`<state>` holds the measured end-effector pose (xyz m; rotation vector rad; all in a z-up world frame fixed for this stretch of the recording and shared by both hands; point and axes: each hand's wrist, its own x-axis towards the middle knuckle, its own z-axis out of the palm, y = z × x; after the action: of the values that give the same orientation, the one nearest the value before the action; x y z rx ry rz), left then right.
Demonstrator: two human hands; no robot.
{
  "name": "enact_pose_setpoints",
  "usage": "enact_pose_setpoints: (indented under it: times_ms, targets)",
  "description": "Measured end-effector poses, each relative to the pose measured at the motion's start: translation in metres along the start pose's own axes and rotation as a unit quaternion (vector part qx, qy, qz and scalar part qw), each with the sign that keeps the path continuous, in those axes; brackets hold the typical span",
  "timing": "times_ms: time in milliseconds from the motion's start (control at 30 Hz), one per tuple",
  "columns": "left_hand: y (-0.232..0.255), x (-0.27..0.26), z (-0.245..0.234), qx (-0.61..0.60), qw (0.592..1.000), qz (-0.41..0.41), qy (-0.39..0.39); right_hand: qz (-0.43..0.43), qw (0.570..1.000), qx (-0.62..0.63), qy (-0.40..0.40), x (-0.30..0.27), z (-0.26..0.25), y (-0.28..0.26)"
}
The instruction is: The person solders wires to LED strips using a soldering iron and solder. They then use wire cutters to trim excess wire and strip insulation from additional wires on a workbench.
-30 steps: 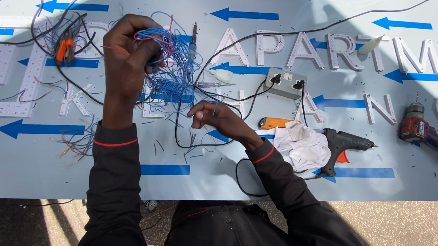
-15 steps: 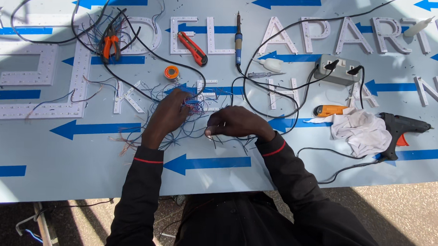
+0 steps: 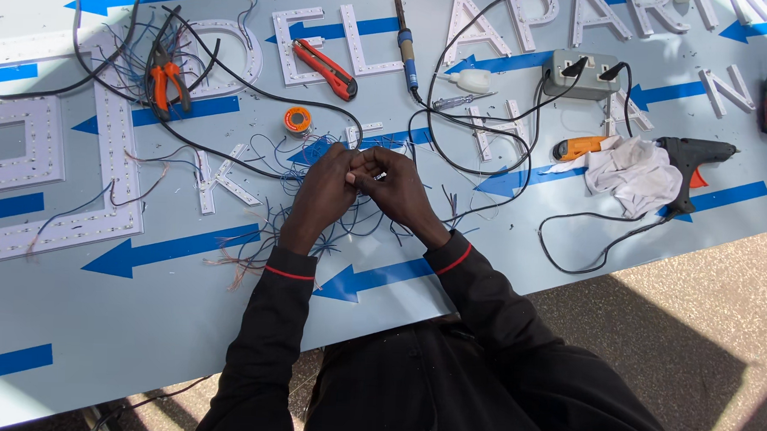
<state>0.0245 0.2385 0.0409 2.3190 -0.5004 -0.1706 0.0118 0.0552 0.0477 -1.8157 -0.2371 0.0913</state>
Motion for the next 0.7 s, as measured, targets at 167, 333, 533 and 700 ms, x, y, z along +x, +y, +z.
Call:
enact_pose_setpoints:
  times_ms: [167, 333, 533, 700]
  targets:
    - [-0.001, -0.002, 0.015, -0.008, 0.998, 0.04, 0.043, 0.028, 0.995, 0.087, 0.032, -0.001, 0.005, 0.004]
    - [0.017, -0.007, 0.017, 0.022, 0.997, 0.048, 0.061, 0.025, 0.985, 0.161, 0.048, -0.005, -0.001, 0.016]
    - [0.042, -0.009, 0.008, 0.101, 0.994, 0.031, 0.023, 0.023, 0.982, 0.185, 0.016, -0.004, -0.036, 0.03]
    - [0.045, 0.013, 0.035, 0.055, 0.998, -0.015, 0.042, -0.002, 0.991, 0.128, -0.04, -0.006, -0.053, 0.029]
